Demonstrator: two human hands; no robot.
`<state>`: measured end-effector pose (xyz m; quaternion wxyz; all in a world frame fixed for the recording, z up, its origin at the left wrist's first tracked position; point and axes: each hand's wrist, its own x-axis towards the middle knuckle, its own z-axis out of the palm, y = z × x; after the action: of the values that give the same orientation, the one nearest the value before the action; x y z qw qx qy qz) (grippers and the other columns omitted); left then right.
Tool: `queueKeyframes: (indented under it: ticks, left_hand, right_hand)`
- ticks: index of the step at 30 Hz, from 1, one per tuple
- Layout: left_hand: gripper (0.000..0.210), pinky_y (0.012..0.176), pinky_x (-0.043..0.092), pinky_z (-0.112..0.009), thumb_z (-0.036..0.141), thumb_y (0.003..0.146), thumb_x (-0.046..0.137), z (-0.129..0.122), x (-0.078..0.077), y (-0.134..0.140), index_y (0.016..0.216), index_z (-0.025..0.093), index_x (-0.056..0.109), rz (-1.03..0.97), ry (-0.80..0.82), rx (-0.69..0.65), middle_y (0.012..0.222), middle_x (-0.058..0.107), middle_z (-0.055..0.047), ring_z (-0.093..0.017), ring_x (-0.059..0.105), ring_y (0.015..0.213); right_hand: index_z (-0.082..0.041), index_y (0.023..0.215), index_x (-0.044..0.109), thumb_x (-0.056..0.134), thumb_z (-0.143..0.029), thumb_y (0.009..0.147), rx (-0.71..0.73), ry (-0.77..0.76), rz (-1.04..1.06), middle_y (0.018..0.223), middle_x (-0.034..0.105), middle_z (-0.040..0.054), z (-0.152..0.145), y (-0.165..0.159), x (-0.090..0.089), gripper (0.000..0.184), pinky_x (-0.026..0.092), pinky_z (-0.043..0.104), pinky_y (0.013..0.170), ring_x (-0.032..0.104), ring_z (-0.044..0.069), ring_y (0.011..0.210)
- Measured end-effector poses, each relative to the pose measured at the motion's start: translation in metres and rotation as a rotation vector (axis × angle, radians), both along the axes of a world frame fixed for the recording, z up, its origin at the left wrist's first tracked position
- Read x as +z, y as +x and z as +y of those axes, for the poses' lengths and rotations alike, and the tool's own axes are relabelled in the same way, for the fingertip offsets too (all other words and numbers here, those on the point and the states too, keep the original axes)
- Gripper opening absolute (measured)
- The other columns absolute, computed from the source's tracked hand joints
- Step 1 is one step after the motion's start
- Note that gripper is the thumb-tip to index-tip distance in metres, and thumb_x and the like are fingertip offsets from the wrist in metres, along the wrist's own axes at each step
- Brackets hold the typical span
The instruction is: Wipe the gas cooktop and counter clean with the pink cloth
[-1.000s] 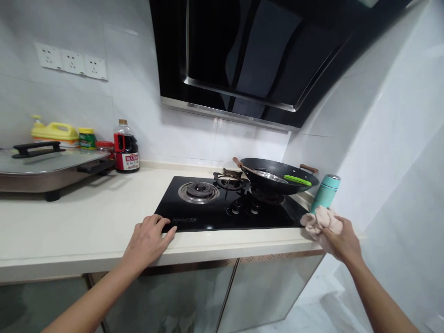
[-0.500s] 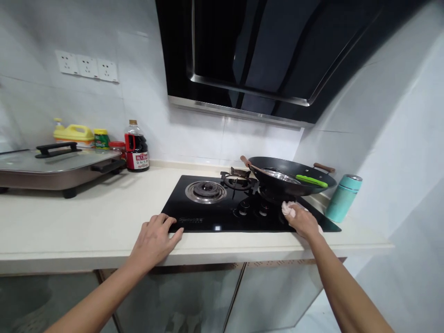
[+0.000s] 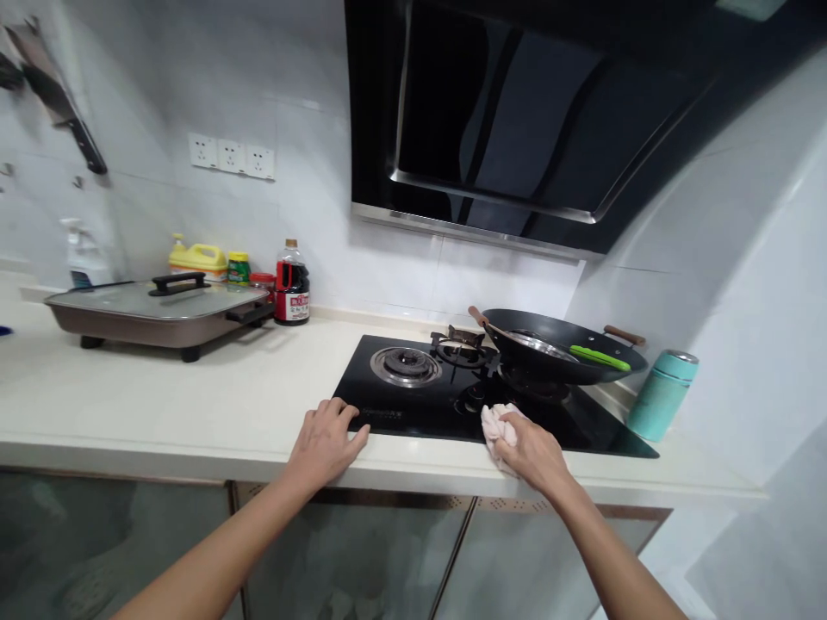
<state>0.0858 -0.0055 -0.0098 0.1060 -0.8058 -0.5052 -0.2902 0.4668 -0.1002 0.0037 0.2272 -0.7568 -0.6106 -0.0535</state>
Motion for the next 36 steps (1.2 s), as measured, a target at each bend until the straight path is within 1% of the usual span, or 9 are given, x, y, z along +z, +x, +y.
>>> queueKeyframes:
  ticks: [3, 6, 10, 13, 18, 23, 26, 32, 36]
  left_hand:
    - [0.025, 0.093, 0.045, -0.044, 0.037, 0.096, 0.054, -0.001, -0.001, 0.0, 0.105, 0.02, 0.071, -0.029, -0.015, -0.016, 0.111, 0.068, -0.011, -0.029, 0.06, 0.108]
    - [0.023, 0.093, 0.045, -0.045, 0.035, 0.096, 0.055, -0.001, -0.002, 0.0, 0.104, 0.02, 0.071, -0.058, -0.012, -0.026, 0.11, 0.067, -0.01, -0.028, 0.06, 0.107]
    - [0.021, 0.092, 0.045, -0.045, 0.032, 0.096, 0.054, -0.001, -0.004, 0.0, 0.104, 0.021, 0.071, -0.069, 0.005, -0.024, 0.109, 0.067, -0.01, -0.028, 0.06, 0.106]
    - [0.021, 0.091, 0.045, -0.044, 0.032, 0.096, 0.054, -0.001, -0.003, 0.0, 0.104, 0.022, 0.07, -0.059, 0.002, -0.021, 0.109, 0.068, -0.01, -0.027, 0.06, 0.106]
    - [0.023, 0.092, 0.044, -0.045, 0.031, 0.096, 0.053, -0.002, -0.003, 0.0, 0.105, 0.02, 0.07, -0.064, 0.003, -0.025, 0.109, 0.067, -0.01, -0.028, 0.06, 0.107]
    - [0.022, 0.092, 0.043, -0.044, 0.032, 0.096, 0.053, -0.001, -0.007, 0.0, 0.106, 0.021, 0.071, -0.074, 0.01, -0.04, 0.108, 0.067, -0.01, -0.029, 0.059, 0.107]
    - [0.023, 0.092, 0.042, -0.045, 0.032, 0.096, 0.054, 0.0, -0.008, 0.0, 0.106, 0.021, 0.071, -0.081, 0.013, -0.04, 0.109, 0.067, -0.011, -0.029, 0.058, 0.107]
    - [0.022, 0.092, 0.043, -0.047, 0.031, 0.095, 0.055, -0.001, -0.01, 0.001, 0.105, 0.021, 0.071, -0.13, 0.009, -0.054, 0.108, 0.066, -0.012, -0.03, 0.058, 0.105]
    - [0.022, 0.093, 0.044, -0.046, 0.03, 0.095, 0.054, -0.003, -0.01, 0.001, 0.105, 0.021, 0.072, -0.137, -0.002, -0.056, 0.108, 0.067, -0.012, -0.029, 0.058, 0.105]
  right_hand:
    - [-0.025, 0.121, 0.067, 0.06, -0.049, 0.085, -0.067, 0.122, 0.386, 0.108, 0.075, 0.0056, 0.019, 0.003, 0.012, 0.044, 0.05, 0.031, 0.081, 0.069, 0.024, 0.095]
    - [-0.023, 0.129, 0.062, 0.062, -0.056, 0.083, -0.145, 0.3, 0.549, 0.121, 0.072, 0.0092, 0.051, 0.009, 0.026, 0.057, 0.052, 0.032, 0.084, 0.068, 0.026, 0.103]
    - [-0.021, 0.128, 0.063, 0.063, -0.05, 0.082, -0.106, 0.211, 0.631, 0.115, 0.073, 0.0099, 0.091, 0.004, 0.032, 0.054, 0.055, 0.033, 0.078, 0.07, 0.024, 0.096]
    - [-0.016, 0.128, 0.062, 0.061, -0.048, 0.085, -0.084, 0.129, 0.658, 0.108, 0.075, 0.0115, 0.103, 0.0, 0.028, 0.054, 0.057, 0.035, 0.075, 0.071, 0.024, 0.087]
    - [-0.018, 0.139, 0.054, 0.069, -0.051, 0.08, -0.061, 0.098, 0.599, 0.125, 0.07, 0.0114, 0.077, 0.003, 0.018, 0.069, 0.054, 0.035, 0.093, 0.069, 0.024, 0.107]
    - [-0.023, 0.135, 0.055, 0.066, -0.042, 0.078, -0.074, 0.045, 0.441, 0.108, 0.073, 0.0068, 0.035, -0.011, 0.005, 0.062, 0.052, 0.034, 0.084, 0.069, 0.023, 0.094]
    - [-0.025, 0.129, 0.056, 0.065, -0.039, 0.075, 0.001, 0.031, 0.406, 0.103, 0.073, 0.0043, 0.026, -0.036, -0.001, 0.057, 0.051, 0.033, 0.082, 0.068, 0.024, 0.092]
    - [-0.025, 0.129, 0.055, 0.064, -0.037, 0.078, 0.207, 0.11, 0.499, 0.116, 0.071, 0.0053, 0.062, -0.1, 0.011, 0.053, 0.053, 0.032, 0.086, 0.067, 0.024, 0.102]
    - [-0.025, 0.146, 0.046, 0.061, -0.035, 0.089, 0.064, 0.177, 0.052, 0.126, 0.065, 0.0133, 0.109, -0.104, 0.04, 0.059, 0.046, 0.039, 0.098, 0.063, 0.029, 0.115]
